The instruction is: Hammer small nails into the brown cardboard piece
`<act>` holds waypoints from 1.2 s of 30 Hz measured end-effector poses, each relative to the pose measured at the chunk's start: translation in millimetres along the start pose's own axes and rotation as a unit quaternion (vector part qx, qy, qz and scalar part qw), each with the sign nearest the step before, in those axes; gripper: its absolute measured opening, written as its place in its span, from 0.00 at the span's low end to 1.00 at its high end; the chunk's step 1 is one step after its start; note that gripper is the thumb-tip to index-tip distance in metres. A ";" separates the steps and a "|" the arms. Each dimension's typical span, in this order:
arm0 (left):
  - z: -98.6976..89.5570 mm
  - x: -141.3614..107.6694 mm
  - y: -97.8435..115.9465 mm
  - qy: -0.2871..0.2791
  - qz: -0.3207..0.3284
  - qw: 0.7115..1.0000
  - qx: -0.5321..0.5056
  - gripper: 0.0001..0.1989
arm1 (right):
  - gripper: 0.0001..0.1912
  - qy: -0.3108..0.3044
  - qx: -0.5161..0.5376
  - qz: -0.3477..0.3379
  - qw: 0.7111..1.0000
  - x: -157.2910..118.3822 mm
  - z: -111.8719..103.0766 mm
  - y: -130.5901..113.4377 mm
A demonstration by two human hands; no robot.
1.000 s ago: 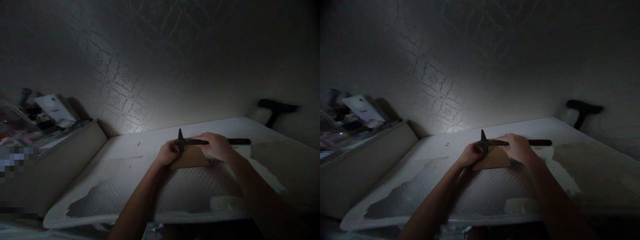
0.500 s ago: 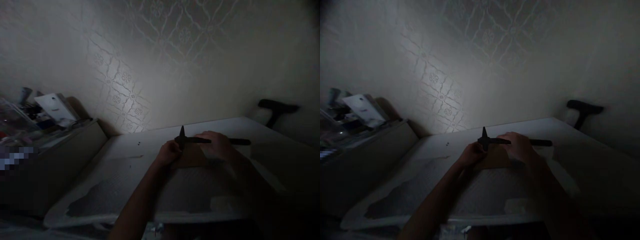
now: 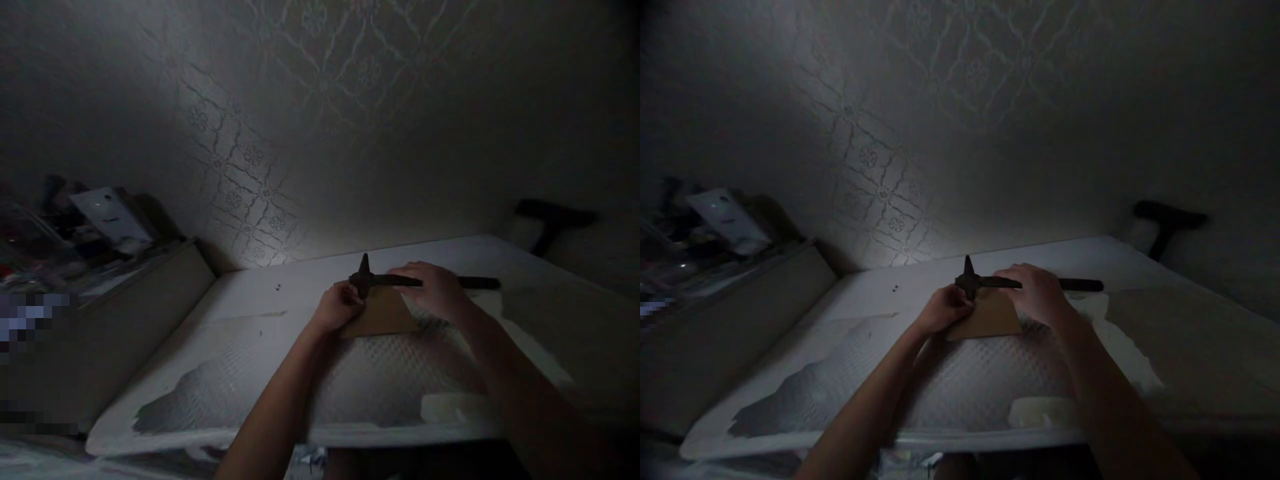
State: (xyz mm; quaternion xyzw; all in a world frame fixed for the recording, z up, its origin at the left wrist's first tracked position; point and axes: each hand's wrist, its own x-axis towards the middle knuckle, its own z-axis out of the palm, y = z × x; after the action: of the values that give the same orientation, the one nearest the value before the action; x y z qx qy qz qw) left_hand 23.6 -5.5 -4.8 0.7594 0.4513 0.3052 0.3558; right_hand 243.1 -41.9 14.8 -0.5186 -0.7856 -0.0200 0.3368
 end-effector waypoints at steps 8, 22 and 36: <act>-0.5 -0.2 -0.2 -0.001 0.004 1.000 0.014 0.10 | 0.13 -0.004 0.001 0.011 1.000 0.9 -0.1 0.0; -0.8 0.6 -2.5 -0.014 0.014 0.999 0.027 0.12 | 0.13 0.010 0.002 -0.014 1.000 0.0 4.7 5.7; -1.0 0.0 0.6 -0.021 0.010 0.999 0.040 0.11 | 0.13 0.006 -0.006 -0.009 1.000 0.1 5.3 5.5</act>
State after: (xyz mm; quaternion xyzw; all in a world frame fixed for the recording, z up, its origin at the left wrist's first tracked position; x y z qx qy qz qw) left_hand 23.1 -5.4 -3.8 0.7838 0.4474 0.2743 0.3319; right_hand 245.0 -37.3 9.0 -0.5134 -0.7881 -0.0312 0.3381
